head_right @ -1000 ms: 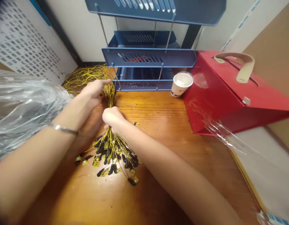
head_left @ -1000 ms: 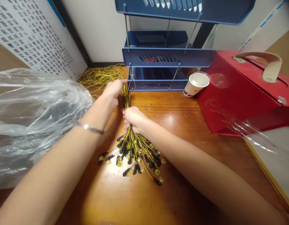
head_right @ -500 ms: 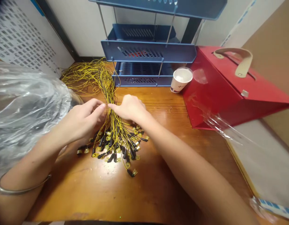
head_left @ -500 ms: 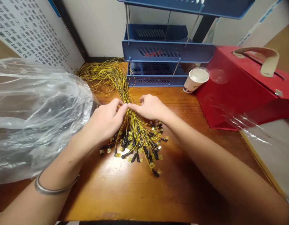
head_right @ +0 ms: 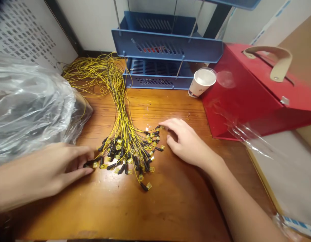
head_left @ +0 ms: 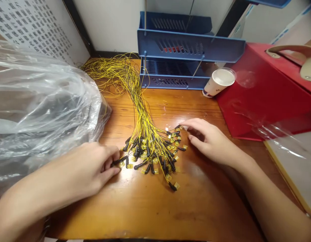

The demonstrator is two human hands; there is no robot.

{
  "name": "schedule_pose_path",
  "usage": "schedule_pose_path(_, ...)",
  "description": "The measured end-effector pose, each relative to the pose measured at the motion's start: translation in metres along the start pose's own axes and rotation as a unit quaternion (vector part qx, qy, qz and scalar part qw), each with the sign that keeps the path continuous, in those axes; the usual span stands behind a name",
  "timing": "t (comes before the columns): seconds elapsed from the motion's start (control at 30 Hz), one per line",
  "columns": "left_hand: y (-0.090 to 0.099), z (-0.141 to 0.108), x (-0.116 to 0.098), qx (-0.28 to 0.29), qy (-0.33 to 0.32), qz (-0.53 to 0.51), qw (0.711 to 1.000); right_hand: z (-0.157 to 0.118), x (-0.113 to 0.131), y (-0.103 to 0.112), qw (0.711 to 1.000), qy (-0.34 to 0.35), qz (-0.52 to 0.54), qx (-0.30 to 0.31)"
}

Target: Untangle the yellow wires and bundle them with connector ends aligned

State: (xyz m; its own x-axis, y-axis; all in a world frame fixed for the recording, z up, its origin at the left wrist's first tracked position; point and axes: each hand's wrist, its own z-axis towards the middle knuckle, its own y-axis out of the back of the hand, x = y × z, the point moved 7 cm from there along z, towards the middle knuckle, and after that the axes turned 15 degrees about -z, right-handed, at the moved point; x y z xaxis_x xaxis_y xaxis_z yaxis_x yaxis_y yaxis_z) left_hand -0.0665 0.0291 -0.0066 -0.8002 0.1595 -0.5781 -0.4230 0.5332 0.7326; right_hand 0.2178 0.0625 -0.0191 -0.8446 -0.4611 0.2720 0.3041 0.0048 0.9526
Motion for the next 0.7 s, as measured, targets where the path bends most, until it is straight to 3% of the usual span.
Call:
schedule_pose_path(0.1, -0.017, 0.012, -0.014, 0.064, 0.014, 0.042, 0.997, 0.004, 0.0, -0.003, 1.0, 0.006, -0.02, 0.009)
schedule_pose_path(0.2, -0.031, 0.033, -0.038, 0.084, -0.006, -0.002, 0.996, 0.004, -0.002, -0.003, 1.0, 0.001, -0.024, 0.006)
schedule_pose_path(0.4, -0.04, 0.065, -0.077, 0.071, -0.043, -0.016, 0.996, -0.004, -0.008, 0.001, 0.999, -0.032, 0.002, -0.019)
schedule_pose_path(0.53, -0.027, 0.064, -0.083, 0.097, -0.061, 0.007, 0.993, -0.008, -0.009, 0.001, 0.999, -0.034, -0.003, -0.02)
schedule_pose_path(0.7, 0.01, 0.051, -0.058, 0.063, -0.057, 0.034, 0.996, -0.01, -0.008, 0.002, 0.999, -0.033, -0.021, -0.009)
